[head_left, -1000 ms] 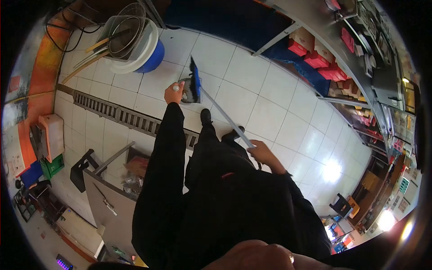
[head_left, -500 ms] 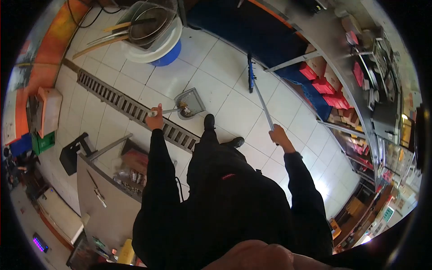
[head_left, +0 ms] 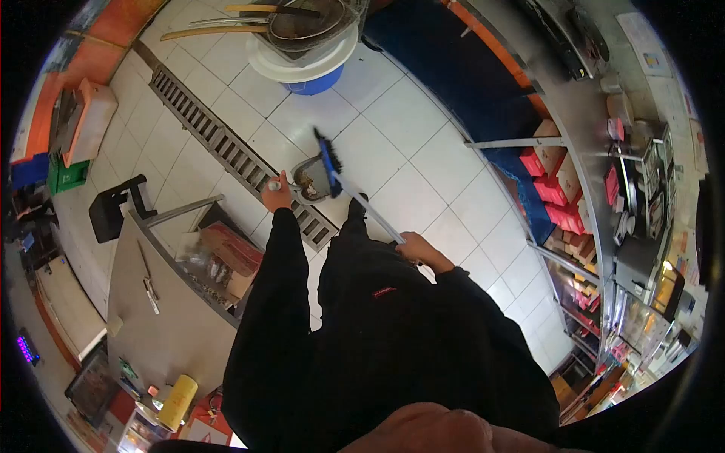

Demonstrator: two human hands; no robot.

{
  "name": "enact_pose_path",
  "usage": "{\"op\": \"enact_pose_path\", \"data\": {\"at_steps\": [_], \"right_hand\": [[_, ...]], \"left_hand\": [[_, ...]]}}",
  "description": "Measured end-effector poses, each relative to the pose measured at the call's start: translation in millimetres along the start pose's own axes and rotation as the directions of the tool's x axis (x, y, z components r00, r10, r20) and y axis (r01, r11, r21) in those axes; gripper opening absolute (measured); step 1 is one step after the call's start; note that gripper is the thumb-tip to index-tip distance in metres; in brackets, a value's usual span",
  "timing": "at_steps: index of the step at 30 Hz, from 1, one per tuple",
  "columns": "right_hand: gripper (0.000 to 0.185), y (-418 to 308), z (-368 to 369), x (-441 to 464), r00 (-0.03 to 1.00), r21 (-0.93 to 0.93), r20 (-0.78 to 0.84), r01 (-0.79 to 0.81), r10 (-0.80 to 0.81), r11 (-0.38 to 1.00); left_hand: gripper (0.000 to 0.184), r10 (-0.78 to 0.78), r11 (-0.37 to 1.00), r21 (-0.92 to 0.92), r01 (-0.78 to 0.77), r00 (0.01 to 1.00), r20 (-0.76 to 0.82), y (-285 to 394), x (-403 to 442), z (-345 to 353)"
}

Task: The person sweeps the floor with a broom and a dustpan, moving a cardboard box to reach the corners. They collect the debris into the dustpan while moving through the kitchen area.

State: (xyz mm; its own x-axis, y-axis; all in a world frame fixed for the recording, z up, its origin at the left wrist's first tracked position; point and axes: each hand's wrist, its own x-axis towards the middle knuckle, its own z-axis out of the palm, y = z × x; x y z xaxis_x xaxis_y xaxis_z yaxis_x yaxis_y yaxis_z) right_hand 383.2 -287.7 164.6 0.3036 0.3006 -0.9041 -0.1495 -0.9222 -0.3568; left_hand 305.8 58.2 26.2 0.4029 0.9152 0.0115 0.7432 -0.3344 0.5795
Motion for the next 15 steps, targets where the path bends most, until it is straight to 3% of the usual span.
{"op": "enact_pose_path", "data": {"at_steps": [2, 3, 5, 9, 11, 15], "right_hand": [[0.042, 16.7, 0.3, -3.4, 0.971, -0.060, -0.064, 0.225, -0.229, 0.973], [0.042, 15.8, -6.0, -16.4, 0.970, -0.077, -0.052, 0.233, -0.237, 0.969], [0.038, 12.3, -27.5, -53.7, 0.997, 0.269, 0.058, 0.040, -0.058, 0.962], [0.033, 20.9, -84.4, -98.3, 0.996, 0.398, 0.085, -0.014, -0.022, 0.917], [0.030, 25.1, -113.9, -104.1, 0.999, 0.400, 0.045, -0.032, 0.016, 0.916], [0.024, 17.6, -164.3, -80.9, 0.997, 0.159, -0.057, -0.039, 0.049, 0.987]], "left_hand": [[0.033, -0.046, 0.999, 0.027, 0.046, 0.999, -0.005, -5.5, 3.9, -3.5], [0.034, -0.065, 0.998, -0.003, 0.065, 0.998, -0.012, -10.7, 4.9, -5.5], [0.035, -0.098, 0.995, -0.028, 0.098, 0.995, -0.032, -25.8, 5.6, -12.1], [0.039, -0.213, 0.954, -0.232, 0.188, 0.973, -0.089, -69.1, -9.3, -27.2], [0.036, -0.195, 0.935, -0.313, 0.167, 0.979, -0.061, -96.6, -30.3, -38.0], [0.032, -0.297, 0.889, -0.413, 0.197, 0.935, -0.194, -89.8, -102.6, -93.9]]}}
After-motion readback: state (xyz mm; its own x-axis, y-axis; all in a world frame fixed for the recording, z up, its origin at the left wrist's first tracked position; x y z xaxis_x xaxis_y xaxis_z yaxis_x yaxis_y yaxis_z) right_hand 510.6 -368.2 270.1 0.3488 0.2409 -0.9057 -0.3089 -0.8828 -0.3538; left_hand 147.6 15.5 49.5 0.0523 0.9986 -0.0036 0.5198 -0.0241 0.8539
